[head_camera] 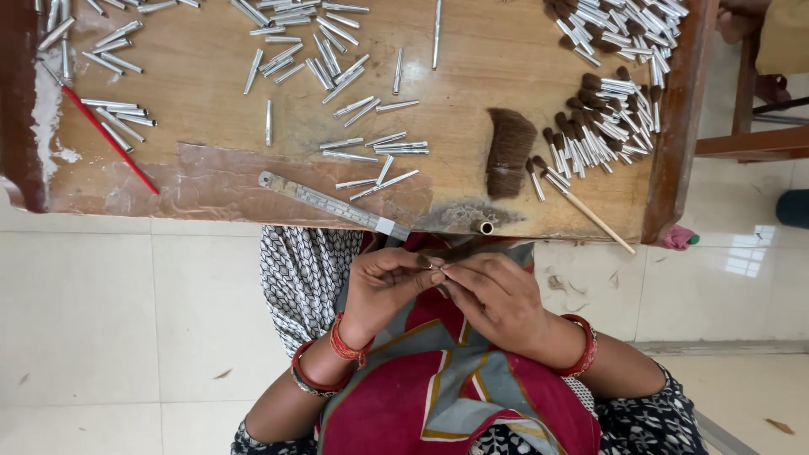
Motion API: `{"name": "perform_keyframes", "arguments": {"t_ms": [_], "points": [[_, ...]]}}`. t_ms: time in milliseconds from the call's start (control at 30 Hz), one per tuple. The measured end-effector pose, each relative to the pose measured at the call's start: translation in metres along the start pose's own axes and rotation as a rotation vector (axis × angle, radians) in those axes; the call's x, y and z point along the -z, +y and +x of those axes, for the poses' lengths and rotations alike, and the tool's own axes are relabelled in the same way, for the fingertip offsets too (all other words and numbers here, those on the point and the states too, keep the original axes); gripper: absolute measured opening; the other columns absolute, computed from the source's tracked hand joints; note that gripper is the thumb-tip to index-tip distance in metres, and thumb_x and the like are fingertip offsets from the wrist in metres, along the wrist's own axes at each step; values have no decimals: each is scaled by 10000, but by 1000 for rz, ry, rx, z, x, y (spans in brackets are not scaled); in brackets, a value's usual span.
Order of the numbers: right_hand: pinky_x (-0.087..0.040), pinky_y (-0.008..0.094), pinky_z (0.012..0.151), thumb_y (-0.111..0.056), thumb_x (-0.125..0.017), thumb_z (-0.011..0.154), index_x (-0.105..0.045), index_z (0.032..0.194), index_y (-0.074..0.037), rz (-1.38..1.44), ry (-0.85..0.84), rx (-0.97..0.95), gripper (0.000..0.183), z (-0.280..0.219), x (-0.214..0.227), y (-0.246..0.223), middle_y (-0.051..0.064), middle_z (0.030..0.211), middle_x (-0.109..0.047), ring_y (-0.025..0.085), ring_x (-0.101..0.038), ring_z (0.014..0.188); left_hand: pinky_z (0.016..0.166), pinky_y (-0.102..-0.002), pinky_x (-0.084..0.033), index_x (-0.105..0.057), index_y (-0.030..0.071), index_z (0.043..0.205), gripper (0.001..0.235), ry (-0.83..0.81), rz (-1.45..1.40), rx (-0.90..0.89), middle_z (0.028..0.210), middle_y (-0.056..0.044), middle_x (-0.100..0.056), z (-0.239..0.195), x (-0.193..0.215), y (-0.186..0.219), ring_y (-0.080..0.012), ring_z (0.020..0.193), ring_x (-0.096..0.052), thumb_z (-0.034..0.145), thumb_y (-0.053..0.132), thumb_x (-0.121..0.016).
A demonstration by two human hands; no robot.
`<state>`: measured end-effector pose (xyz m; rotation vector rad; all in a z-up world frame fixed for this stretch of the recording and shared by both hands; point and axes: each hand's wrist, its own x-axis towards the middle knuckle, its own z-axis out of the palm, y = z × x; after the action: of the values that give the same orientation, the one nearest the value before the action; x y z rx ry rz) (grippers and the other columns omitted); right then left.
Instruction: The person is assembling brushes by inserting bundles of bristles into small silver-colored metal tubes.
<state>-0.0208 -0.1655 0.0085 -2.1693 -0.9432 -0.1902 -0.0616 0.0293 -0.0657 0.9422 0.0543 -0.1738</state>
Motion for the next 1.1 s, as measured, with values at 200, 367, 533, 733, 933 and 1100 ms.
{"name": "perform_keyframes", "arguments": {"t_ms": [200,367,533,733,933,1100], "points": [[-563,341,689,46,-803,843,-683,1139,11,-4,19,44,321,13,-11,5,122,1045,-709,249,-697,844,702,-234,-603,-720,-50,1102,150,236,139,-7,932,-101,-772,2,14,18,-115,816,-738,958,-7,-726],[-561,345,699,36,-804,849,-704,1158,-8,-15,7,20,328,15,-21,10,106,1023,-714,246,-697,851,546,-189,-539,-696,-31,1175,222,407,330,-31,777,-61,-751,11,30,36,-70,648,-707,973,59,-721],[-564,353,723,23,-792,853,-711,1172,-23,-9,-21,-1,332,16,-27,13,93,1033,-719,251,-698,871,518,-172,-514,-686,-39,1208,265,408,457,-98,733,-49,-728,14,29,40,-42,604,-676,960,36,-740],[-566,344,732,16,-789,859,-716,1174,-32,-9,-24,-16,327,17,-30,14,85,1031,-711,243,-697,877,504,-162,-489,-689,-33,1204,271,411,485,-88,675,-33,-715,14,31,40,-35,564,-659,948,30,-750],[-547,335,688,12,-799,842,-728,1177,-43,-23,-38,-20,347,17,-33,15,78,1016,-707,227,-670,827,492,-161,-472,-692,-35,1196,268,410,492,-79,661,-28,-704,15,30,41,-30,551,-645,943,26,-755],[-541,333,663,5,-807,859,-734,1167,-38,-71,-70,-13,320,13,-35,17,72,994,-698,217,-661,812,494,-158,-471,-690,-40,1190,269,421,471,-73,681,-27,-709,15,29,41,-26,555,-640,938,27,-758]]}}
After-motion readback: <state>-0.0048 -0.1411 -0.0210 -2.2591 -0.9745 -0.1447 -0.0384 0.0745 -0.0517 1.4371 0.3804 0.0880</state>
